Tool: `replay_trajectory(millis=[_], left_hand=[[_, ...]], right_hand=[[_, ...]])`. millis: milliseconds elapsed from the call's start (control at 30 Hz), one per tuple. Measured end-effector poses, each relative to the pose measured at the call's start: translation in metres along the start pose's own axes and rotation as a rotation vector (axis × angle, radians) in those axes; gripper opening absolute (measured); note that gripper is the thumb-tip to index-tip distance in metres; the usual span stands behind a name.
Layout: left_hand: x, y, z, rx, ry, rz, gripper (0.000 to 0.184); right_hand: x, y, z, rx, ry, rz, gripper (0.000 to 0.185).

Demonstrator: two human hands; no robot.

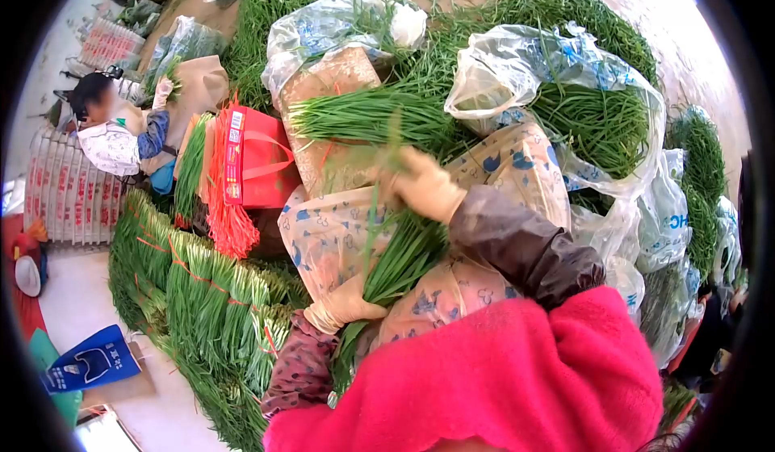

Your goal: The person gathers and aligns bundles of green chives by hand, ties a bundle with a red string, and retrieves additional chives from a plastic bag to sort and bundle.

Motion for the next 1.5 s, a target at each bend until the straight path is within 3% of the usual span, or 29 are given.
replay_trajectory(millis=[33, 100, 167, 233, 267, 300, 333, 367, 400, 433, 533, 600, 633, 733, 767, 867, 967, 1033, 1133, 1200, 1233, 1267, 1300, 1367, 1433, 1467, 1500], left_hand=[[0.002, -0.003, -0.003, -0.137, -0.011, 0.039, 0.102], [0.011, -0.003, -0.003, -0.127, -0.014, 0.077, 0.098], [0.021, -0.014, 0.002, -0.318, 0.046, 0.267, 0.093], [0.026, -0.016, 0.008, -0.331, 0.053, 0.274, 0.085], [0.027, -0.018, 0.017, -0.590, 0.146, 0.320, 0.083], [0.031, -0.017, 0.025, -0.849, 0.236, 0.367, 0.081], [0.034, -0.016, 0.027, -0.846, 0.229, 0.373, 0.081], [0.037, -0.018, 0.031, -0.809, 0.200, 0.398, 0.079], [0.040, -0.021, 0.033, -0.771, 0.172, 0.422, 0.078], [0.043, -0.022, 0.032, -0.771, 0.163, 0.425, 0.078], [0.052, -0.034, 0.013, -0.563, -0.008, 0.470, 0.076], [0.052, -0.041, 0.000, -0.458, -0.028, 0.516, 0.075], [0.051, -0.044, -0.003, -0.367, -0.026, 0.547, 0.074], [0.044, -0.040, 0.011, -0.645, 0.086, 0.623, 0.077], [0.042, -0.038, 0.013, -0.649, 0.087, 0.621, 0.077], [0.042, -0.034, 0.025, -0.902, 0.161, 0.672, 0.081], [0.047, -0.038, 0.016, -1.012, -0.036, 0.707, 0.092], [0.049, -0.042, 0.009, -1.115, -0.040, 0.700, 0.096], [0.049, -0.043, 0.007, -1.186, -0.187, 0.687, 0.095], [0.046, -0.040, 0.010, -1.230, -0.129, 0.684, 0.091], [0.042, -0.040, 0.008, -1.236, -0.122, 0.678, 0.091], [0.037, -0.038, 0.010, -1.326, -0.067, 0.687, 0.094], [0.032, -0.035, 0.014, -1.415, -0.010, 0.695, 0.096], [0.027, -0.029, 0.020, -1.469, 0.055, 0.667, 0.096], [0.030, -0.020, 0.031, -1.578, 0.197, 0.688, 0.095], [0.034, -0.020, 0.033, -1.579, 0.185, 0.695, 0.095], [0.036, -0.022, 0.029, -1.513, 0.064, 0.613, 0.089]], right_hand=[[-0.005, -0.012, 0.018, -0.392, 0.297, 0.082, 0.023], [-0.013, -0.038, 0.036, -0.874, 0.425, 0.224, 0.018], [-0.021, -0.066, 0.057, -0.996, 0.469, 0.356, 0.020], [-0.028, -0.090, 0.061, -1.012, 0.352, 0.387, 0.020], [-0.028, -0.108, 0.069, -0.771, 0.450, 0.584, 0.022], [-0.030, -0.123, 0.076, -0.739, 0.377, 0.653, 0.022], [-0.036, -0.134, 0.076, -0.929, 0.280, 0.571, 0.025], [-0.035, -0.160, 0.084, -0.612, 0.334, 0.799, 0.026], [-0.041, -0.181, 0.102, -0.675, 0.269, 0.859, 0.026], [-0.035, -0.193, 0.098, -0.735, 0.377, 0.931, 0.027], [-0.036, -0.197, 0.045, -0.348, 0.260, 0.626, 0.024], [-0.029, -0.150, -0.007, 0.112, 0.275, 0.296, 0.032], [-0.028, -0.119, -0.020, 0.240, 0.175, 0.208, 0.033], [-0.007, -0.045, -0.053, 0.860, 0.042, -0.323, 0.048], [-0.001, -0.027, -0.046, 0.882, -0.102, -0.270, 0.047], [0.005, -0.002, -0.012, 0.789, -0.147, -0.248, 0.043], [0.009, -0.031, 0.024, 0.435, 0.320, -0.029, 0.028], [0.004, -0.061, 0.048, 0.514, 0.503, -0.037, 0.029], [0.007, -0.074, 0.029, 0.509, 0.417, -0.049, 0.030], [0.014, -0.051, -0.026, 0.602, -0.023, -0.110, 0.036], [0.017, -0.032, -0.038, 0.814, 0.009, -0.297, 0.046], [0.020, -0.011, -0.028, 0.840, -0.098, -0.293, 0.048], [0.023, 0.003, -0.046, 0.861, -0.036, -0.412, 0.049], [0.023, 0.030, -0.027, 0.865, -0.242, -0.377, 0.046], [0.020, 0.020, -0.021, 0.762, -0.144, -0.329, 0.043], [0.018, 0.013, -0.014, 0.659, -0.050, -0.290, 0.041], [0.016, -0.004, -0.006, 0.533, 0.025, -0.086, 0.033]])
Point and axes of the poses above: each hand's wrist, its own x-axis away from the middle knuckle, its own y-axis out of the palm, z = x × y, the point moved 7 cm from there along -x, towards the middle knuckle, and after that the axes turned 8 degrees about x, right-handed, at the moved point
